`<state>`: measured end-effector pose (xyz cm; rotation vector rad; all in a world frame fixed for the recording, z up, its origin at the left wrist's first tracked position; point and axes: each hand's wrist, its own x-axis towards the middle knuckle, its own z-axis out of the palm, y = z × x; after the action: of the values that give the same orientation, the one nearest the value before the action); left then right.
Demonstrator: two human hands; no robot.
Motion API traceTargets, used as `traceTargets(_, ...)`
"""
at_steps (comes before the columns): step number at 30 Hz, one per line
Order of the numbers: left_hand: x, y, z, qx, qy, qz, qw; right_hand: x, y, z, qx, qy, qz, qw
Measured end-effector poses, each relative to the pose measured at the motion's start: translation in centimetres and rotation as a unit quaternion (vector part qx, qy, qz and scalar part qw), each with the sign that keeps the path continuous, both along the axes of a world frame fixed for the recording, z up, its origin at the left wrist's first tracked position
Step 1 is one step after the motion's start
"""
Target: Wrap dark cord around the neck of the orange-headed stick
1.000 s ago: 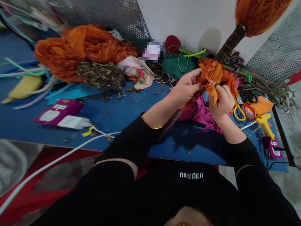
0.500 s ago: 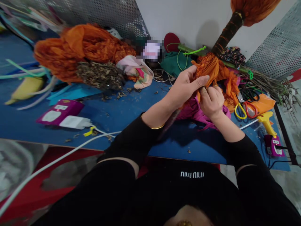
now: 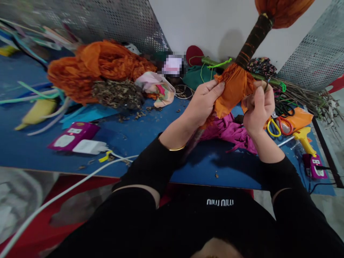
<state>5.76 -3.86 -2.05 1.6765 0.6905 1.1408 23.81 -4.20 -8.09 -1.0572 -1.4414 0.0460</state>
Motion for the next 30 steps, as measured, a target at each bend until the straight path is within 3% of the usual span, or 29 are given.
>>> traceTargets(3,0.2,-0.6,-0.2,0.042,0.053,0.001,0.998,0.2,-0.3,2.2,-0.027,0.124,0.022,0.992)
traceTargets(7,0.3,-0.9,-0.1,0.047,-0.005,-0.025,0.999,0.2,-1.2,3.5,-0.063,0.103,0.052,0.991)
traceTargets(11,0.1,-0.1,-0.2,-0.026,-0.097,-0.073,0.992,0.2,-1.1,3.4,-0.066,0.091,0.103,0.988)
traceTargets(14,0.0,0.1,-0.3,-0.089,-0.091,-0.067,0.990,0.8,-1.2,3.9,-0.065,0.077,0.125,0.987)
traceTargets(19,-0.2,-1.1,0.8,-0.172,-0.058,-0.056,0.982,1.7,-2.2,5.4,-0.071,0.022,0.099,0.992)
traceTargets(24,-0.3,-1.7,1.5,-0.198,-0.051,-0.073,0.976,1.2,-2.2,5.1,-0.090,0.023,0.096,0.991)
traceTargets(30,-0.1,-1.6,1.4,-0.221,-0.041,-0.059,0.973,0.7,-1.6,3.8,-0.103,0.106,0.130,0.980)
